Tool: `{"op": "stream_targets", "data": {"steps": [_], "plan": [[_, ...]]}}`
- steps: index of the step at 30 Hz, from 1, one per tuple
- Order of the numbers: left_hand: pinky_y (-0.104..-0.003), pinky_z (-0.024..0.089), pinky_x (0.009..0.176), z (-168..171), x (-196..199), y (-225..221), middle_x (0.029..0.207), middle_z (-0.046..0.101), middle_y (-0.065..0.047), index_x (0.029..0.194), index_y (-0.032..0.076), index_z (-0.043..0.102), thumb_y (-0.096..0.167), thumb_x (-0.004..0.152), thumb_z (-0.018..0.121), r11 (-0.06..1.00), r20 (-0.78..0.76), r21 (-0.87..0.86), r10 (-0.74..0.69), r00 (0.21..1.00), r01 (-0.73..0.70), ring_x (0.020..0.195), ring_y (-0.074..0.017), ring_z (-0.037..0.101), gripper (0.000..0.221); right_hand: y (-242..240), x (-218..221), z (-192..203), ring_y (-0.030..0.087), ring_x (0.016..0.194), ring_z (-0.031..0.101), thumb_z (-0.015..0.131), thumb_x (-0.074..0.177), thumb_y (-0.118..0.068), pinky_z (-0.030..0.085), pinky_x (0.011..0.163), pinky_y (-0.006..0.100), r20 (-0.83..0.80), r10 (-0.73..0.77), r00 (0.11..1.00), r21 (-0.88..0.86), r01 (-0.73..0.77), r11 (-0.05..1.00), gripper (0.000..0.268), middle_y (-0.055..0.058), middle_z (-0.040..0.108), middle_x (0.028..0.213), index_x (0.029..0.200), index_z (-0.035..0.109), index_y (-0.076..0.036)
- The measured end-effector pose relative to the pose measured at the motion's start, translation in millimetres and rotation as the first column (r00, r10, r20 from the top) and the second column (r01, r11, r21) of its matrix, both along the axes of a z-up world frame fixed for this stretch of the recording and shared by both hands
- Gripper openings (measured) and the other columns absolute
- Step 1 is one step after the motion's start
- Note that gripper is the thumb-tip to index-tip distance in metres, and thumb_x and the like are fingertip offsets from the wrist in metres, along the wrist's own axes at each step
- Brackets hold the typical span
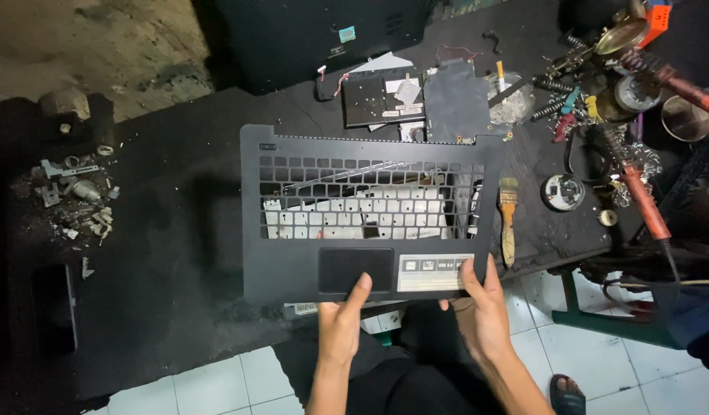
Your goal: Disassembling a laptop by removing screws and the top case, then cleaning the component with a brush.
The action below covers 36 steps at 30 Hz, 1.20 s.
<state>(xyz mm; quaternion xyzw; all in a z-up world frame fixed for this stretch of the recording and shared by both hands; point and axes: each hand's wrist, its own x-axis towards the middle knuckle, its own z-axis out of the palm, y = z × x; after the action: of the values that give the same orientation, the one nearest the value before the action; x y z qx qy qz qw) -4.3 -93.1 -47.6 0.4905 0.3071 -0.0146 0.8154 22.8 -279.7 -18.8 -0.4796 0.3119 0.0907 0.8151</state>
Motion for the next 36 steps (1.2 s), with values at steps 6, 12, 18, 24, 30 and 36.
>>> {"op": "stream_targets", "data": {"steps": [6, 12, 18, 24, 30, 36], "plan": [[-0.035, 0.04, 0.116, 11, 12, -17, 0.151, 0.053, -0.007, 0.162, 0.018, 0.031, 0.007, 0.085, 0.073, 0.999, 0.137, -0.026, -0.018, 0.99, 0.021, 0.132, -0.023, 0.055, 0.088, 8, -2, 4, 0.021, 0.078, 0.057, 0.058, 0.098, -0.029, 0.048, 0.047, 0.033, 0.069, 0.034, 0.997, -0.023, -0.032, 0.999, 0.047, 0.012, 0.066, 0.109, 0.141, 0.051, -0.011], [-0.035, 0.045, 0.115, 18, 14, -21, 0.153, 0.055, -0.008, 0.158, 0.013, 0.038, 0.009, 0.083, 0.075, 1.0, 0.129, -0.013, -0.006, 0.992, 0.008, 0.138, -0.0247, 0.054, 0.083, 9, -6, 2, 0.02, 0.071, 0.052, 0.056, 0.1, -0.028, 0.048, 0.049, 0.034, 0.079, 0.066, 0.995, -0.036, -0.063, 0.997, 0.044, 0.012, 0.063, 0.109, 0.14, 0.05, -0.011], [-0.035, 0.047, 0.111, 33, 29, -35, 0.148, 0.062, -0.008, 0.147, 0.005, 0.057, 0.009, 0.076, 0.075, 0.943, -0.075, -0.101, 0.311, 0.947, -0.318, 0.129, -0.0223, 0.059, 0.074, 16, -13, 5, 0.024, 0.069, 0.051, 0.053, 0.101, -0.026, 0.046, 0.05, 0.035, 0.143, 0.066, 0.988, -0.047, -0.059, 0.997, 0.048, 0.014, 0.061, 0.105, 0.147, 0.044, -0.014], [-0.037, 0.052, 0.104, 21, 28, -35, 0.141, 0.065, -0.01, 0.143, 0.005, 0.06, 0.007, 0.076, 0.076, 0.934, -0.06, -0.09, 0.341, 0.938, -0.346, 0.122, -0.0244, 0.062, 0.069, 16, -13, 10, 0.024, 0.058, 0.051, 0.051, 0.102, -0.027, 0.051, 0.062, 0.037, 0.125, 0.14, 0.982, -0.144, -0.121, 0.982, 0.037, 0.016, 0.064, 0.103, 0.135, 0.048, -0.01], [-0.037, 0.052, 0.106, 14, 27, -32, 0.14, 0.066, -0.011, 0.143, 0.003, 0.058, 0.003, 0.075, 0.077, 0.932, -0.007, -0.07, 0.356, 0.934, -0.356, 0.123, -0.0241, 0.064, 0.07, 18, -14, 5, 0.024, 0.055, 0.052, 0.053, 0.103, -0.026, 0.05, 0.061, 0.037, 0.173, 0.121, 0.977, -0.091, -0.107, 0.99, 0.034, 0.018, 0.065, 0.103, 0.131, 0.048, -0.008], [-0.037, 0.047, 0.113, 26, 26, -26, 0.146, 0.061, -0.008, 0.147, 0.003, 0.055, 0.011, 0.078, 0.076, 0.969, 0.05, -0.061, 0.241, 0.969, -0.238, 0.133, -0.0229, 0.058, 0.072, 15, -12, -6, 0.022, 0.07, 0.052, 0.053, 0.103, -0.024, 0.046, 0.047, 0.033, 0.154, 0.015, 0.988, 0.043, -0.022, 0.999, 0.039, 0.015, 0.062, 0.105, 0.139, 0.049, -0.011]]}}
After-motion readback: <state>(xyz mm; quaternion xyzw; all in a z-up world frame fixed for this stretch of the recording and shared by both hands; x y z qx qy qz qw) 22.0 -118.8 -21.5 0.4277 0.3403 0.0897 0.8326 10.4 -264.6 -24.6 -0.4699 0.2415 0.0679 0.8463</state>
